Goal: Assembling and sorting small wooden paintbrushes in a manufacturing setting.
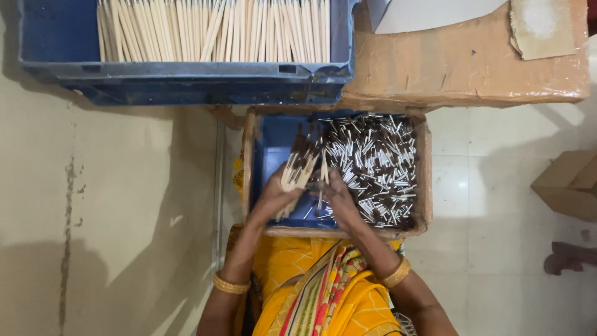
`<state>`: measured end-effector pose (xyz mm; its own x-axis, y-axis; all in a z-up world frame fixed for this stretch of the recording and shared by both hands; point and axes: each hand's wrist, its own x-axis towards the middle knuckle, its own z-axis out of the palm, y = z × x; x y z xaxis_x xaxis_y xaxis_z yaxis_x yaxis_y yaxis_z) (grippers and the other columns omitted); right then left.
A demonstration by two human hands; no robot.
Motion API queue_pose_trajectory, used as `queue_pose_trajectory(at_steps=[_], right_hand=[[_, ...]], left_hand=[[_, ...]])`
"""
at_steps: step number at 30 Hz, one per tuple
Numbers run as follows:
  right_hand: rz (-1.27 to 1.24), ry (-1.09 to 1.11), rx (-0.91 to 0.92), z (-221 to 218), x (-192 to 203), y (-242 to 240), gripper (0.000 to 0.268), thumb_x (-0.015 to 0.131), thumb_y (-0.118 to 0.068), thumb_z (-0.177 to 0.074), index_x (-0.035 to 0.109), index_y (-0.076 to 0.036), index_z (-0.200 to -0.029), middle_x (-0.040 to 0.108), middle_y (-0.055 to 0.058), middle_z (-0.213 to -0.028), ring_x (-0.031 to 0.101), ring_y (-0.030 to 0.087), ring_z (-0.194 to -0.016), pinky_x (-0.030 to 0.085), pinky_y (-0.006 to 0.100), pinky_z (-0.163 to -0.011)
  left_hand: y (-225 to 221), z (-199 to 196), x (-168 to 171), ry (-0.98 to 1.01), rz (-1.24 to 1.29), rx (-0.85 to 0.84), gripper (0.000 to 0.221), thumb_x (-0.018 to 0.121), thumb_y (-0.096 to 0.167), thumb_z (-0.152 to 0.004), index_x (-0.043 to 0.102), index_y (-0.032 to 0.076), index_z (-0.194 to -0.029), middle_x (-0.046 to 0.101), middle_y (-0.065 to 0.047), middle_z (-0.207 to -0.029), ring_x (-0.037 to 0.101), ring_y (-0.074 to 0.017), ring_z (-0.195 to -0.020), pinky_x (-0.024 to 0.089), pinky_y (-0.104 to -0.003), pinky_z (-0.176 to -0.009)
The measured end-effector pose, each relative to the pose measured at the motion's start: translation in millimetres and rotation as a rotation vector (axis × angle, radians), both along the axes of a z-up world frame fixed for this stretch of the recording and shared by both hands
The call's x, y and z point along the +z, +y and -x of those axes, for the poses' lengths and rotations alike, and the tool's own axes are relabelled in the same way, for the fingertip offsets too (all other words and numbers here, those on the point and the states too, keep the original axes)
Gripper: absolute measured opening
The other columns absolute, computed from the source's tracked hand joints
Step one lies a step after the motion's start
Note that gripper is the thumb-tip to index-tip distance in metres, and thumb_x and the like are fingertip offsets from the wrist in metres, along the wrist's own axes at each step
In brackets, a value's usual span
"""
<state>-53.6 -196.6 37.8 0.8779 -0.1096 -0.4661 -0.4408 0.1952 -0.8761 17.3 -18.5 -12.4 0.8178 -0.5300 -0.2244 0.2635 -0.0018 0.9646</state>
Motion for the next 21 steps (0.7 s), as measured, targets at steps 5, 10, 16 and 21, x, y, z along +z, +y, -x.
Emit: queue_pose_trajectory(at_steps=[5, 10, 16, 21], right_hand=[[-0.171, 0.069, -0.033, 19.5, -19.3, 20.7, 0.050, 0.046, -0.021, -0.105, 0.034, -0.017, -0.154, 0.056, 0.010, -0.139, 0.052, 0.025, -0.125, 0.045, 0.050, -0.107], [-0.363, -0.100, 0.012, 34.8, -43.9, 27.2, 0.065, 0.051, -0.024, -0.102, 0.023, -0.018, -0.159, 0.046, 0.005, -0.152, 0.046, 0.026, -0.137, 0.044, 0.045, -0.114], [-0.216, -0.160, 0.140, 17.0, -22.2, 23.8, 0.075, 0.056, -0.038, -0.099, 0.025, -0.010, -0.161, 0.048, 0.015, -0.153, 0.046, 0.031, -0.140, 0.041, 0.048, -0.118], [0.110, -0.652, 0.301, -19.8, -1.4, 17.2, 0.086, 0.069, -0.029, -0.092, 0.028, -0.004, -0.163, 0.034, 0.019, -0.166, 0.031, 0.033, -0.156, 0.023, 0.045, -0.130]], left_hand=[[4.1, 34.0, -17.7, 0.068, 0.109, 0.033, 0.046, 0.074, 0.000, -0.083, 0.063, 0.002, -0.127, 0.073, -0.006, -0.107, 0.069, -0.0151, -0.094, 0.058, -0.029, -0.080], [10.2, 46.0, -27.8, 0.111, 0.126, -0.054, 0.033, 0.077, 0.001, -0.084, 0.068, -0.001, -0.116, 0.074, -0.006, -0.100, 0.070, -0.0149, -0.088, 0.060, -0.031, -0.078], [-5.0, 29.0, 4.8, -0.113, -0.089, 0.142, 0.047, 0.081, 0.010, -0.076, 0.064, 0.005, -0.120, 0.073, -0.004, -0.100, 0.068, -0.0122, -0.089, 0.058, -0.029, -0.078], [-4.6, 4.0, 46.2, -0.386, 0.257, 0.160, 0.063, 0.084, 0.018, -0.074, 0.055, 0.004, -0.128, 0.069, -0.003, -0.116, 0.065, -0.0114, -0.107, 0.054, -0.027, -0.094]])
